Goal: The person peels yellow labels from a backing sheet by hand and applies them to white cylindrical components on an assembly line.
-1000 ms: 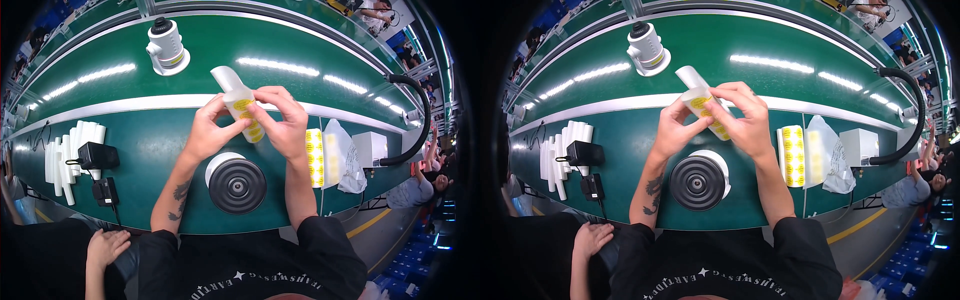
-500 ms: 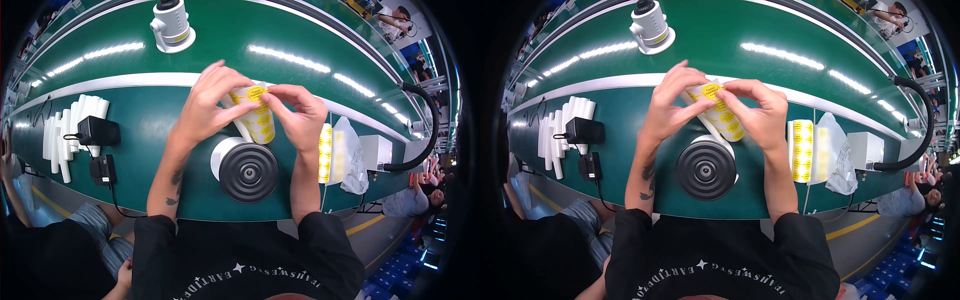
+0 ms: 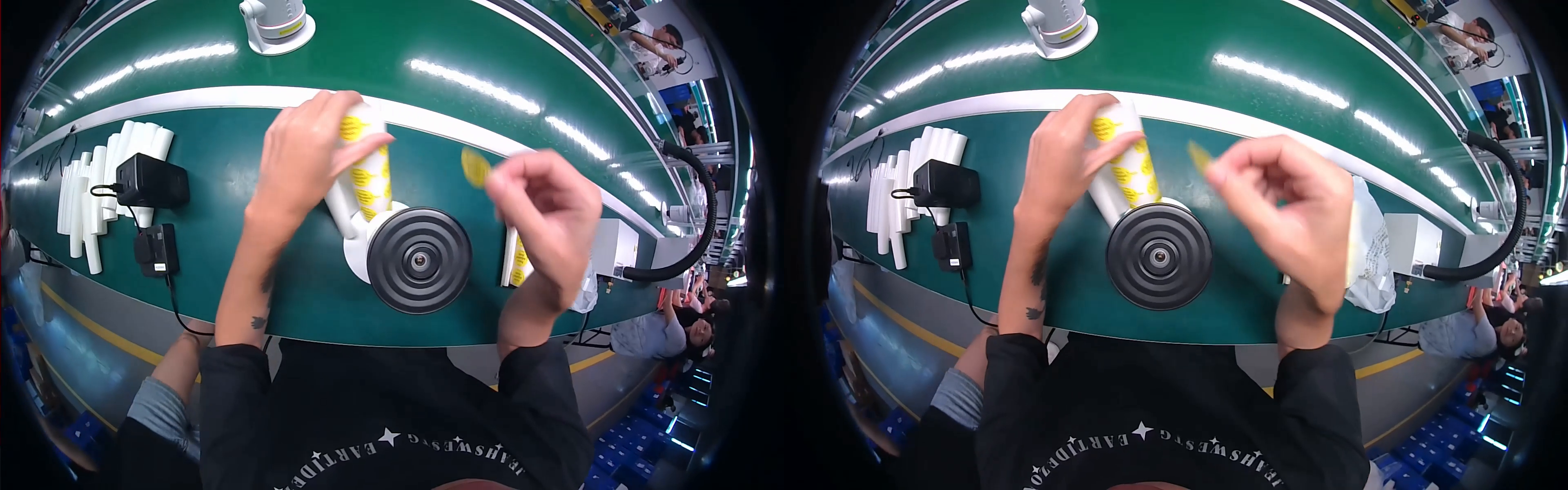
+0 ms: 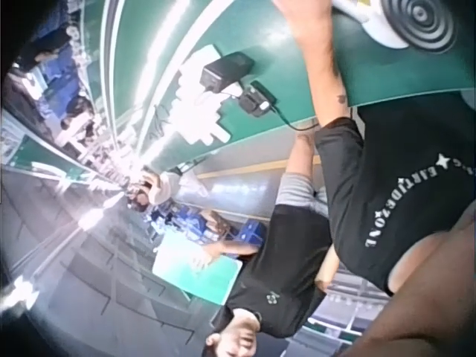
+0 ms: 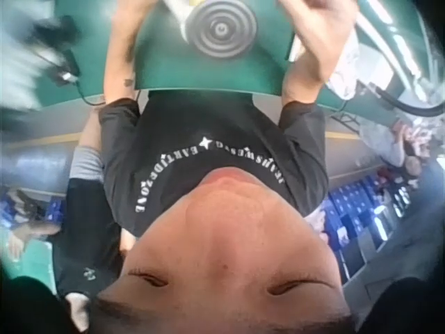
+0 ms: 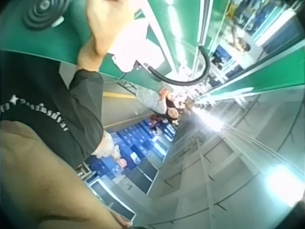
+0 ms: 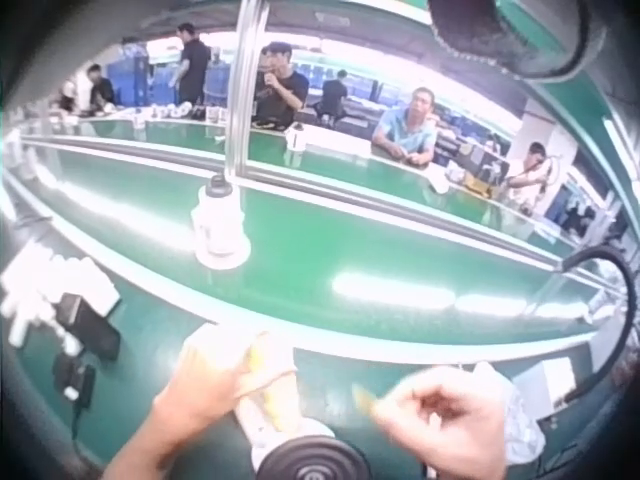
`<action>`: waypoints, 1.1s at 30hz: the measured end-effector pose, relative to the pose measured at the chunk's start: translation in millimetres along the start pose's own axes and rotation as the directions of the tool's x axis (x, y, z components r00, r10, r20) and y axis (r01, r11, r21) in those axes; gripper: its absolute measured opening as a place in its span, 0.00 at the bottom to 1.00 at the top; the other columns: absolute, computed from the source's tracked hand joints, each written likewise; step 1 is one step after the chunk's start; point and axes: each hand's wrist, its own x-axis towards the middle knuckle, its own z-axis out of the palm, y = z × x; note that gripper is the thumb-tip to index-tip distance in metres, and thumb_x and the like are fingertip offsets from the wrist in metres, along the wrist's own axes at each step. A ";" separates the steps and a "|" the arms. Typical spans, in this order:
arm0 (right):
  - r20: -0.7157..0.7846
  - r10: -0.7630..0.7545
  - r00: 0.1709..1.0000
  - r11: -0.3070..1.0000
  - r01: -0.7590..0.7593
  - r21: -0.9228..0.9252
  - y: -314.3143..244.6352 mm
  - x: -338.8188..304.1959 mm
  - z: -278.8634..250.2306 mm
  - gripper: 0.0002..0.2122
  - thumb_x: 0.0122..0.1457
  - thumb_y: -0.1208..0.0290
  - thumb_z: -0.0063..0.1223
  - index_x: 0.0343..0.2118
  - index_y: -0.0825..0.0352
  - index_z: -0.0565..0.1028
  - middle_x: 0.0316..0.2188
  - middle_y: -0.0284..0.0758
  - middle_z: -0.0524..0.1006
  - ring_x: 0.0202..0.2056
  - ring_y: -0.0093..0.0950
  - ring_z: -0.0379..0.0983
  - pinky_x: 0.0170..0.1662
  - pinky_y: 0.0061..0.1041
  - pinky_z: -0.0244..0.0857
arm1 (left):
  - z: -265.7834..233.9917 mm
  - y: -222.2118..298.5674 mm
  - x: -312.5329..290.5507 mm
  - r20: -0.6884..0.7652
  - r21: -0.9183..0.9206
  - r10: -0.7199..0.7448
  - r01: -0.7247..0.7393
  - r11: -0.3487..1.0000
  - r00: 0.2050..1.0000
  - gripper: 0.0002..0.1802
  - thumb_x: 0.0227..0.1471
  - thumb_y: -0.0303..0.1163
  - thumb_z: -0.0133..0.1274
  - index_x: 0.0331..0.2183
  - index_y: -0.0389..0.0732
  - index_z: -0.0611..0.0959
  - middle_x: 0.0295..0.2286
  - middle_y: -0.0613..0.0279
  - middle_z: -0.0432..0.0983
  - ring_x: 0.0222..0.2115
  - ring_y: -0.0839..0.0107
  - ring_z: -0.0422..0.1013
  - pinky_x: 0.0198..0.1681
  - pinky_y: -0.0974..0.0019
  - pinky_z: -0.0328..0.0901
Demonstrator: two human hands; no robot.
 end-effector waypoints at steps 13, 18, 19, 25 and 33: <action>0.524 0.209 0.826 0.971 -0.113 -0.209 -18.9 -11.3 5.1 0.04 0.47 0.81 0.60 0.23 0.70 0.74 0.07 0.20 0.61 0.12 0.07 0.52 0.17 0.13 0.45 | 8.9 -42.6 -46.8 -0.141 0.003 -0.200 0.202 0.979 0.970 0.22 0.47 0.36 0.56 0.43 0.36 0.75 0.45 0.49 0.69 0.43 0.52 0.67 0.47 0.56 0.61; 0.482 0.182 0.857 0.963 -0.057 -0.262 -10.0 -15.1 5.1 0.05 0.47 0.81 0.60 0.22 0.69 0.74 0.07 0.21 0.62 0.11 0.08 0.53 0.17 0.13 0.45 | -9.4 6.7 -55.7 -0.312 -0.369 0.143 -0.258 0.893 0.939 0.13 0.46 0.31 0.52 0.36 0.37 0.76 0.43 0.43 0.70 0.45 0.50 0.68 0.46 0.53 0.63; 0.467 0.169 0.868 0.962 -0.043 -0.269 -9.8 -16.4 4.4 0.05 0.47 0.81 0.60 0.22 0.69 0.74 0.07 0.21 0.62 0.11 0.08 0.53 0.17 0.13 0.45 | -12.3 18.7 -57.6 -0.299 -0.449 0.189 -0.313 0.837 0.935 0.14 0.46 0.34 0.52 0.35 0.37 0.77 0.43 0.45 0.71 0.45 0.50 0.68 0.45 0.52 0.63; 0.476 0.153 0.866 0.960 -0.015 -0.280 -10.4 -14.6 3.7 0.04 0.49 0.79 0.59 0.23 0.70 0.74 0.05 0.27 0.62 0.09 0.12 0.54 0.15 0.17 0.47 | -13.9 36.0 -66.6 -0.212 -0.525 0.355 -0.413 0.745 0.910 0.15 0.47 0.42 0.51 0.34 0.42 0.79 0.42 0.52 0.73 0.45 0.52 0.69 0.44 0.51 0.63; 0.480 0.130 0.868 0.964 0.002 -0.265 -8.5 -14.7 3.6 0.04 0.48 0.79 0.59 0.22 0.70 0.74 0.05 0.27 0.63 0.09 0.12 0.55 0.15 0.16 0.48 | -12.6 37.6 -69.1 -0.165 -0.506 0.371 -0.401 0.763 0.914 0.15 0.46 0.44 0.50 0.32 0.47 0.83 0.42 0.57 0.73 0.43 0.56 0.68 0.43 0.52 0.64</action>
